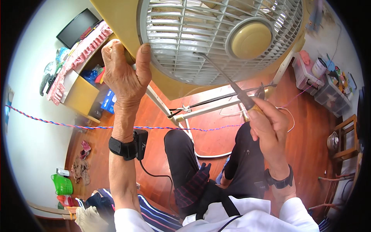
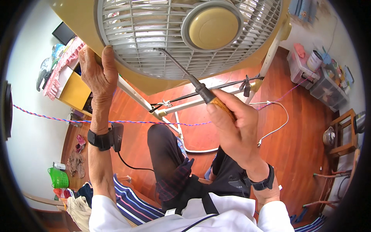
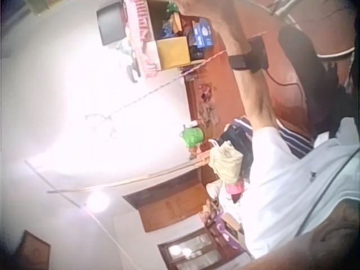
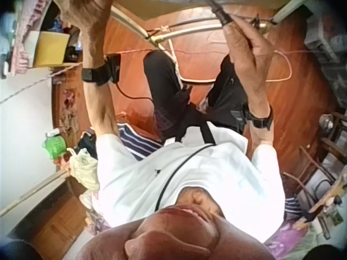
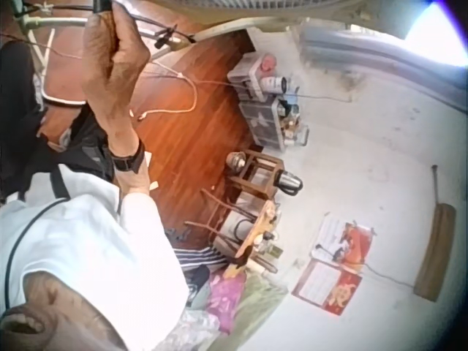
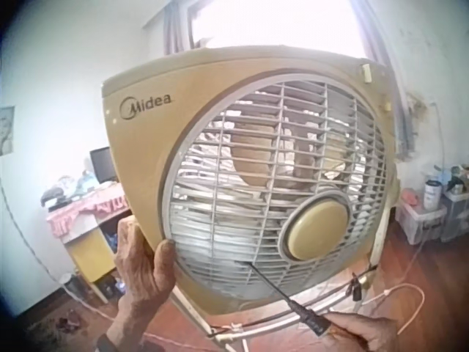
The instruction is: Repairing or disassembling a floor fan using a screwdriver.
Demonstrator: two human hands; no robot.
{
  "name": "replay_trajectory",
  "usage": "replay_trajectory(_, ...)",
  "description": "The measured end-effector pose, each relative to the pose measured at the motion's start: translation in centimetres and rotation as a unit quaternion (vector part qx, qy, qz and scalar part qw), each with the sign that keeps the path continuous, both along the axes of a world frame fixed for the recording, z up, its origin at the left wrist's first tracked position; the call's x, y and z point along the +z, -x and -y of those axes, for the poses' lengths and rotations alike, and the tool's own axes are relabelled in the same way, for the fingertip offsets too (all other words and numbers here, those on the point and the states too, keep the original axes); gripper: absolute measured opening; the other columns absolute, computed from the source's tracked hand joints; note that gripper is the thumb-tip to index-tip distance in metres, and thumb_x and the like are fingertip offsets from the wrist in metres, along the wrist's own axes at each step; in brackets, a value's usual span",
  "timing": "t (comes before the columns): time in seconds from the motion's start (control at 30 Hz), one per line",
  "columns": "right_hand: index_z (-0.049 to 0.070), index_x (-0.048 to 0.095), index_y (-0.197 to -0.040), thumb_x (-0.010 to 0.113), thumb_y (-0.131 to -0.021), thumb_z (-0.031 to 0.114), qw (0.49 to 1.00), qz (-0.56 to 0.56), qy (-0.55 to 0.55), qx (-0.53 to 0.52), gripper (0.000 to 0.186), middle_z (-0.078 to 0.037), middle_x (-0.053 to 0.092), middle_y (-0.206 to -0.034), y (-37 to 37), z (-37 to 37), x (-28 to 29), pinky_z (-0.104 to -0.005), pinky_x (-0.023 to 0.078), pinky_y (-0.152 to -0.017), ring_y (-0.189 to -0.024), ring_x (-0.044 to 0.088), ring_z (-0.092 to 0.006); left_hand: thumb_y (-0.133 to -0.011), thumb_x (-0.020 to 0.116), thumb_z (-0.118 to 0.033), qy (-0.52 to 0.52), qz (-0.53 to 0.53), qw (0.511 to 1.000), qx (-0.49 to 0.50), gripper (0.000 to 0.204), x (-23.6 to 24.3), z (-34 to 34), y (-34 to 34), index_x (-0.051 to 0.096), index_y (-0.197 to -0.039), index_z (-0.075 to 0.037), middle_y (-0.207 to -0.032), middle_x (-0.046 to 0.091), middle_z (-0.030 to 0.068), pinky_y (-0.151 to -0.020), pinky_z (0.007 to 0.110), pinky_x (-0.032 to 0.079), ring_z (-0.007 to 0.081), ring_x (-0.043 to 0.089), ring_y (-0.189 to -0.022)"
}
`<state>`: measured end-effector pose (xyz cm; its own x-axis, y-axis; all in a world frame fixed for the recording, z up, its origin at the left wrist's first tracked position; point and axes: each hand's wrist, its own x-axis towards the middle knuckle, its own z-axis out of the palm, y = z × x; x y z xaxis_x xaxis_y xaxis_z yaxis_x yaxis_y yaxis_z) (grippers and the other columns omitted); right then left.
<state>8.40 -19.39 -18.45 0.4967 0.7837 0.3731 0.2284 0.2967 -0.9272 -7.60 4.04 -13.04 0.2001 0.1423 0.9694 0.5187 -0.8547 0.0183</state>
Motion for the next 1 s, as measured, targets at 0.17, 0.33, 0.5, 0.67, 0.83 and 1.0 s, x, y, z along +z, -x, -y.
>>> replay_trajectory(0.17, -0.007, 0.056, -0.108, 0.057, -0.086, 0.014, 1.0, -0.019, 0.021, -0.01, 0.03, 0.002, 0.05, -0.067, 0.9, -0.6, 0.7, -0.0192, 0.031, -0.05, -0.058, 0.039, -0.0032, -0.081, 0.06, -0.04, -0.008, 0.011, 1.0, -0.014, 0.036, 0.0, 0.1, -0.3, 0.054, -0.084, -0.005, -0.077, 0.048, 0.0069, -0.057, 0.033, 0.043, 0.0223, 0.047, -0.072)
replay_trajectory(0.33, -0.008, 0.056, -0.109, 0.057, -0.086, 0.013, 0.998, -0.044, 0.011, 0.042, 0.031, 0.002, 0.049, -0.065, 0.4, 0.0, 0.6, -0.0186, 0.03, -0.048, -0.057, 0.038, -0.0022, -0.081, 0.06, -0.039, -0.026, -0.001, 1.0, -0.005, 0.036, 0.1, 0.0, 0.1, 0.053, -0.085, -0.005, -0.08, 0.05, 0.0077, -0.059, 0.033, 0.043, 0.0227, 0.048, -0.074)
replay_trajectory(0.5, -0.007, 0.056, -0.109, 0.057, -0.087, 0.012, 0.993, -0.111, -0.008, 0.025, 0.03, 0.005, 0.045, -0.062, 0.4, -0.8, 0.3, -0.0177, 0.029, -0.046, -0.053, 0.037, -0.0006, -0.081, 0.061, -0.038, 0.008, -0.012, 1.0, 0.003, 0.036, 0.1, 0.3, -0.2, 0.053, -0.086, -0.004, -0.083, 0.051, 0.0088, -0.061, 0.034, 0.044, 0.0242, 0.049, -0.079)
replay_trajectory(0.67, -0.006, 0.056, -0.11, 0.055, -0.088, 0.012, 0.994, -0.098, 0.003, 0.054, 0.028, 0.005, 0.047, -0.065, 1.3, -0.5, 0.4, -0.0181, 0.028, -0.046, -0.055, 0.036, -0.001, -0.08, 0.061, -0.039, -0.021, -0.005, 1.0, -0.005, 0.036, 0.1, -0.2, 0.1, 0.053, -0.086, -0.004, -0.086, 0.051, 0.0096, -0.061, 0.034, 0.045, 0.0247, 0.05, -0.08)
replay_trajectory(0.83, -0.006, 0.056, -0.108, 0.054, -0.089, 0.013, 0.998, -0.059, 0.023, -0.003, 0.028, 0.004, 0.046, -0.066, 1.6, 0.1, 0.8, -0.018, 0.028, -0.047, -0.055, 0.036, -0.0015, -0.08, 0.061, -0.039, 0.003, 0.002, 1.0, -0.005, 0.036, 0.0, 0.1, -0.2, 0.053, -0.085, -0.004, -0.085, 0.051, 0.0098, -0.06, 0.034, 0.045, 0.0249, 0.05, -0.08)
replay_trajectory(1.0, -0.006, 0.055, -0.107, 0.051, -0.09, 0.016, 0.995, -0.063, 0.071, -0.005, 0.028, 0.003, 0.044, -0.064, 2.8, 0.4, 2.1, -0.0189, 0.029, -0.044, -0.05, 0.035, -0.0023, -0.079, 0.062, -0.039, -0.02, -0.003, 1.0, 0.008, 0.036, 0.1, 0.0, -0.3, 0.052, -0.081, -0.005, -0.08, 0.052, 0.0084, -0.058, 0.034, 0.045, 0.0247, 0.051, -0.077)
